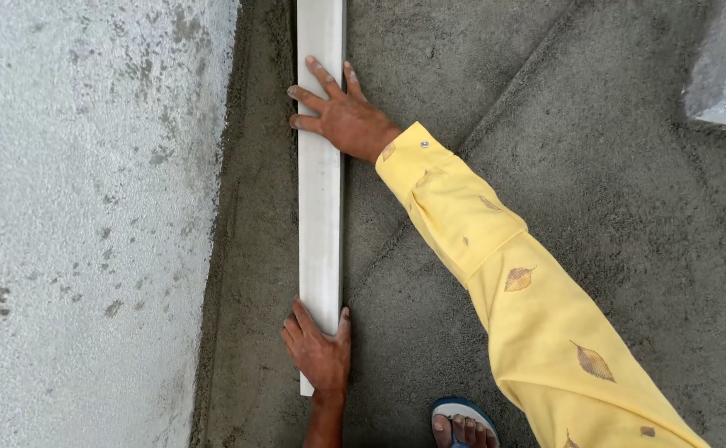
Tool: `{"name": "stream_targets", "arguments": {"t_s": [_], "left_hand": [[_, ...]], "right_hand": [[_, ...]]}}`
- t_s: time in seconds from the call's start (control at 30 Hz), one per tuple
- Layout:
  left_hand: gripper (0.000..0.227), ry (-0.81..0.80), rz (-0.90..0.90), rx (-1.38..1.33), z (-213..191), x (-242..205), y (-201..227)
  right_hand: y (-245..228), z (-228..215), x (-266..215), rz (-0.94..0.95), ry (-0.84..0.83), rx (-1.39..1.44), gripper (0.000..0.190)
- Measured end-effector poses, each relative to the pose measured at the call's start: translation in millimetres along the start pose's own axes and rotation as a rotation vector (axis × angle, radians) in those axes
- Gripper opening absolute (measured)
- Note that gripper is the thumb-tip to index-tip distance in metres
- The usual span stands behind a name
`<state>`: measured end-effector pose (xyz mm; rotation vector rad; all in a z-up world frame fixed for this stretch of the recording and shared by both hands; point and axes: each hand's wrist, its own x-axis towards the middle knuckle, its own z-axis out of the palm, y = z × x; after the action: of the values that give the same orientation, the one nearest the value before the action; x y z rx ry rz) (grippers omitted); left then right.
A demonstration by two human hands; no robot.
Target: The recorder is seen smoothing wet cement or plaster on a floor/wall surface using a long straight edge tool.
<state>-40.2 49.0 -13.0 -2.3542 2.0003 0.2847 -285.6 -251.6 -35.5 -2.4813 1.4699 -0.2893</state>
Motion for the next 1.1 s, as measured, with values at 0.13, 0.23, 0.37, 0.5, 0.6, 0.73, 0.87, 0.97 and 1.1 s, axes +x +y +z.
{"name": "stream_targets", "arguments": {"t_s": [0.13, 0.23, 0.37, 0.5, 0.6, 0.73, 0.87, 0.97, 1.1], "left_hand": [[0.101, -0.013, 0.009, 0.014, -3.6, 3.3, 1.4], [0.101, -0.019, 0.014, 0.006, -2.0, 3.2, 0.1], [0.101, -0.037, 0.020, 0.008, -3.5, 2.0, -0.5], [0.102, -0.026, 0.046, 0.026, 1.7, 2.4, -6.8], [0.101, -0.014, 0.074, 0.012, 7.0, -0.3, -13.2], [0.100, -0.008, 0.089, 0.021, -3.7, -0.7, -7.2], [0.098, -0.008, 0.110, 0.020, -6.3, 1.7, -9.1], [0.096, 0.008, 0.164, -0.003, -8.7, 4.5, -9.7], [0.096, -0.007, 0.164, 0.001, -9.7, 5.2, -9.9]], "right_hand": [[2.6, 5.5, -0.3, 0.028, 0.010, 0.018, 0.059], [4.2, 4.4, -8.3, 0.041, 0.020, 0.043, 0.051], [3.6, 0.7, -14.2, 0.062, 0.017, 0.062, 0.045], [4.9, 1.1, -17.6, 0.066, 0.034, 0.065, 0.050], [4.4, 0.0, -25.6, 0.085, 0.025, 0.076, 0.048], [2.3, -0.5, -29.8, 0.113, 0.013, 0.059, 0.052], [5.9, -2.5, -42.2, 0.119, 0.013, 0.060, 0.054], [9.4, -1.0, -49.4, 0.139, 0.031, 0.071, 0.051], [10.3, 0.8, -57.0, 0.160, 0.056, 0.065, 0.049]]}}
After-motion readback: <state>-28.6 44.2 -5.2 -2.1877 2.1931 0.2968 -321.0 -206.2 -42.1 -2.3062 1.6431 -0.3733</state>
